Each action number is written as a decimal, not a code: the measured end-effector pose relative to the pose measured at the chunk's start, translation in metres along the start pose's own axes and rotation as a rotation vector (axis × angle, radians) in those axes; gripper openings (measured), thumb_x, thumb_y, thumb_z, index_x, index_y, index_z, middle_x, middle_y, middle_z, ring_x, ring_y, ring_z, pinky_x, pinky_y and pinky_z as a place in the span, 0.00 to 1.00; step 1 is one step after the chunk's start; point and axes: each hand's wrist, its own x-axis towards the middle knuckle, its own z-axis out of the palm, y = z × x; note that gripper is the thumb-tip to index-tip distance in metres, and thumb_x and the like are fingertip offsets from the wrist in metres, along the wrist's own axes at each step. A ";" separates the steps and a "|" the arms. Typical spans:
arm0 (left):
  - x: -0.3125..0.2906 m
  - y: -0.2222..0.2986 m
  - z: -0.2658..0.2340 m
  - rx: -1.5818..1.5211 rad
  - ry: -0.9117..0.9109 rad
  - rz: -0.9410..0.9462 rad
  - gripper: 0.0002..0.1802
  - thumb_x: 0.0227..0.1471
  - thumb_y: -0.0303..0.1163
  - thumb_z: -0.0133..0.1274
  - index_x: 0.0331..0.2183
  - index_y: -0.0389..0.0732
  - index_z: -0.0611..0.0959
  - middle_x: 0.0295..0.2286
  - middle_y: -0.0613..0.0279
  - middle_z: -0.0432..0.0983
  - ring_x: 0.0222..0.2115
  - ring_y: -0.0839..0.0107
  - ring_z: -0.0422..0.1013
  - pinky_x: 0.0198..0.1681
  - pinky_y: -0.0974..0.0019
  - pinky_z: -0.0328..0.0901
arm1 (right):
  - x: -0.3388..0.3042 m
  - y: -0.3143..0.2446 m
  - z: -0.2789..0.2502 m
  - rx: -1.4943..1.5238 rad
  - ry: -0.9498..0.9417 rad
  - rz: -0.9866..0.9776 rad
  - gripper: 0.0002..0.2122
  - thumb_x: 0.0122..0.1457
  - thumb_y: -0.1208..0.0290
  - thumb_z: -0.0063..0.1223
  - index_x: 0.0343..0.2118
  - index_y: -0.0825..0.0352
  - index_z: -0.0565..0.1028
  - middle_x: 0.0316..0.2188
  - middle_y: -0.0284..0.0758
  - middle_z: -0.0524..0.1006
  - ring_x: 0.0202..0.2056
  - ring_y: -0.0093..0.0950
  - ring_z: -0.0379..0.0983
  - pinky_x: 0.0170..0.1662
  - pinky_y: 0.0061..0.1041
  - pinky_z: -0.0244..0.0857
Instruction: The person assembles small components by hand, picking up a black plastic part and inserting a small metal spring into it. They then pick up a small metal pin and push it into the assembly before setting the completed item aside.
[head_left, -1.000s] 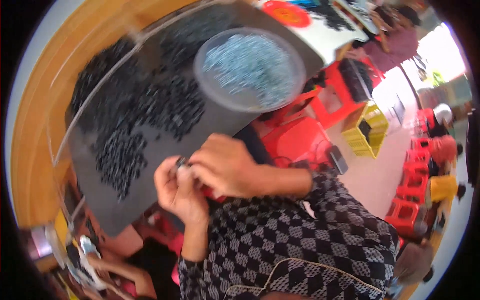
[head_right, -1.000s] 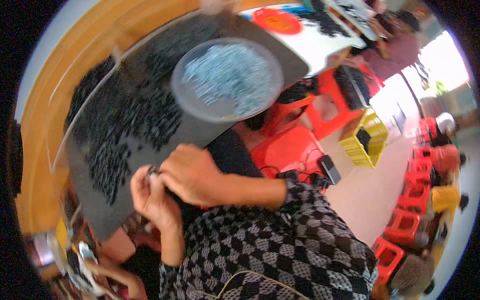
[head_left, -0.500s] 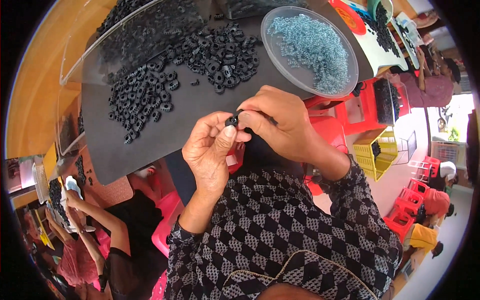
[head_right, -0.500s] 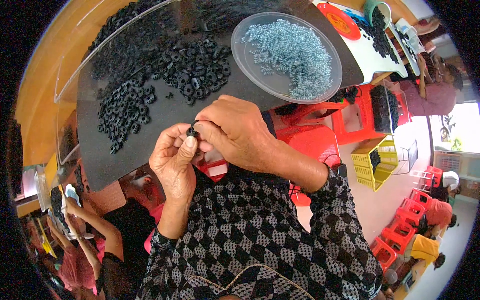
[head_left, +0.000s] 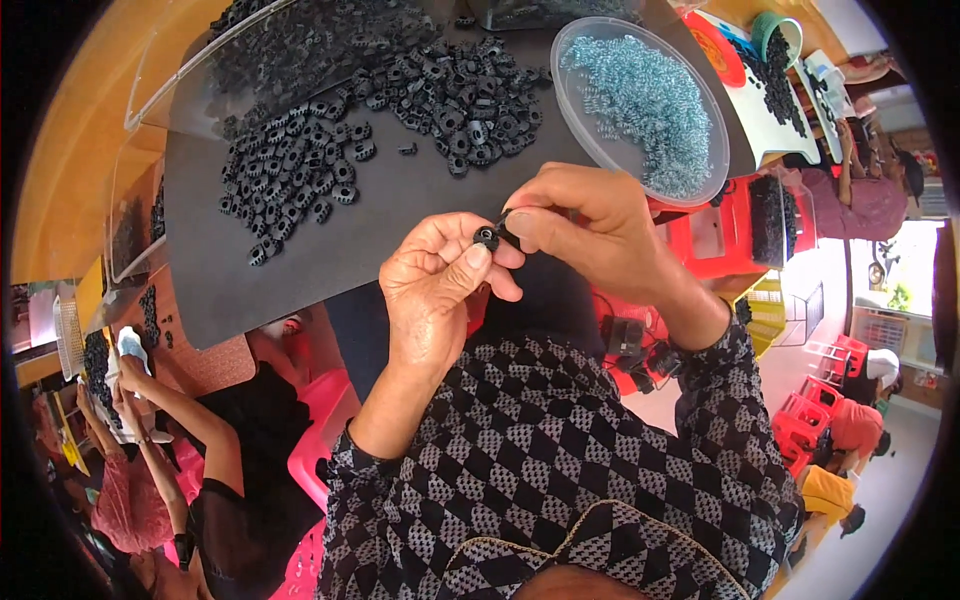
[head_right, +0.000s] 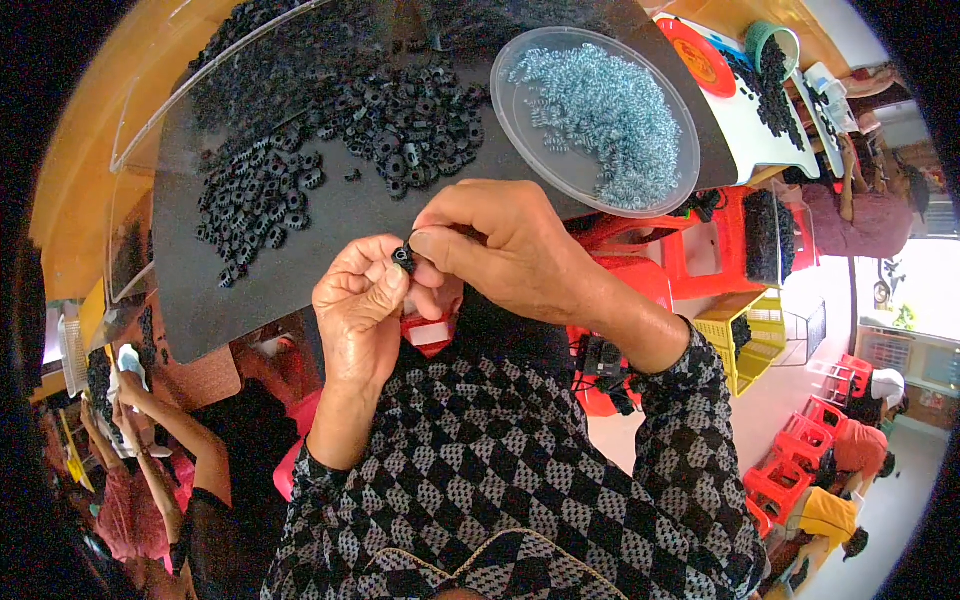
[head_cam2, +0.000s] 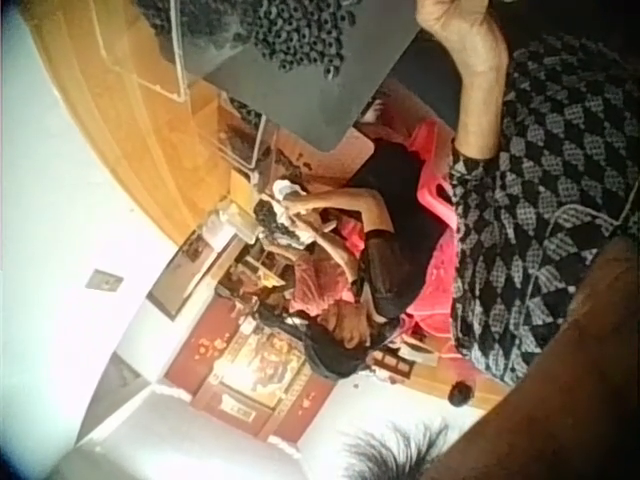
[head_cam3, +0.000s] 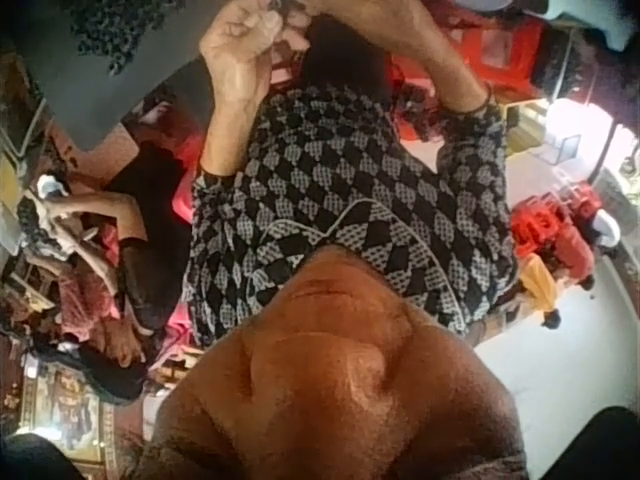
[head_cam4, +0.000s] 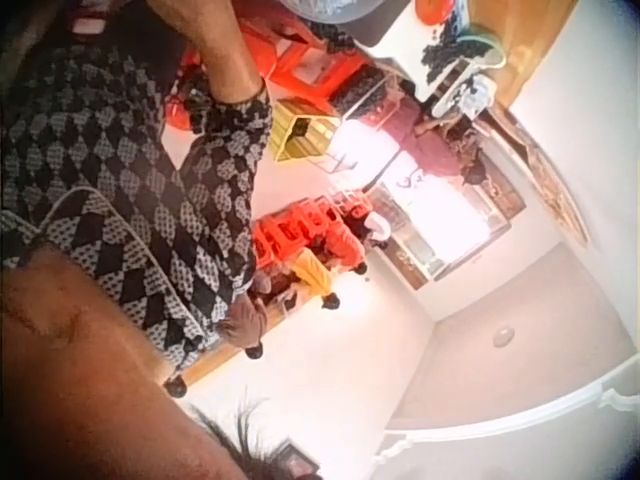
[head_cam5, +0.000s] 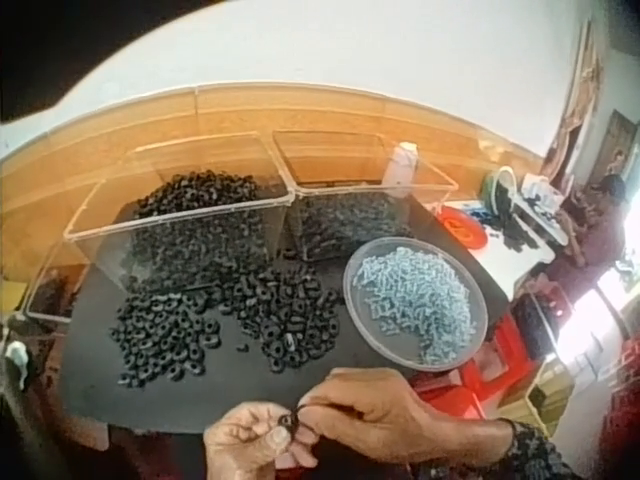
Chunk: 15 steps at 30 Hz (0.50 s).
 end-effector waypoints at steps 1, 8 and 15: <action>-0.001 -0.001 0.002 -0.001 0.007 0.010 0.10 0.54 0.24 0.50 0.37 0.27 0.74 0.29 0.49 0.76 0.23 0.69 0.73 0.27 0.73 0.68 | 0.001 0.001 0.000 -0.001 -0.003 0.001 0.05 0.51 0.75 0.52 0.25 0.71 0.73 0.21 0.40 0.74 0.22 0.33 0.71 0.25 0.28 0.63; -0.005 -0.004 0.006 0.144 0.058 0.080 0.11 0.54 0.23 0.49 0.40 0.27 0.74 0.31 0.52 0.76 0.24 0.73 0.72 0.30 0.75 0.67 | 0.004 0.017 -0.002 -0.336 -0.039 -0.311 0.04 0.53 0.75 0.52 0.26 0.71 0.74 0.19 0.30 0.74 0.22 0.23 0.67 0.25 0.22 0.59; -0.010 -0.012 0.004 0.243 0.076 0.143 0.10 0.54 0.22 0.49 0.40 0.28 0.74 0.30 0.58 0.75 0.24 0.77 0.70 0.30 0.77 0.65 | 0.001 0.014 -0.001 -0.369 -0.062 -0.268 0.04 0.53 0.75 0.53 0.26 0.71 0.74 0.18 0.32 0.72 0.21 0.26 0.66 0.24 0.25 0.57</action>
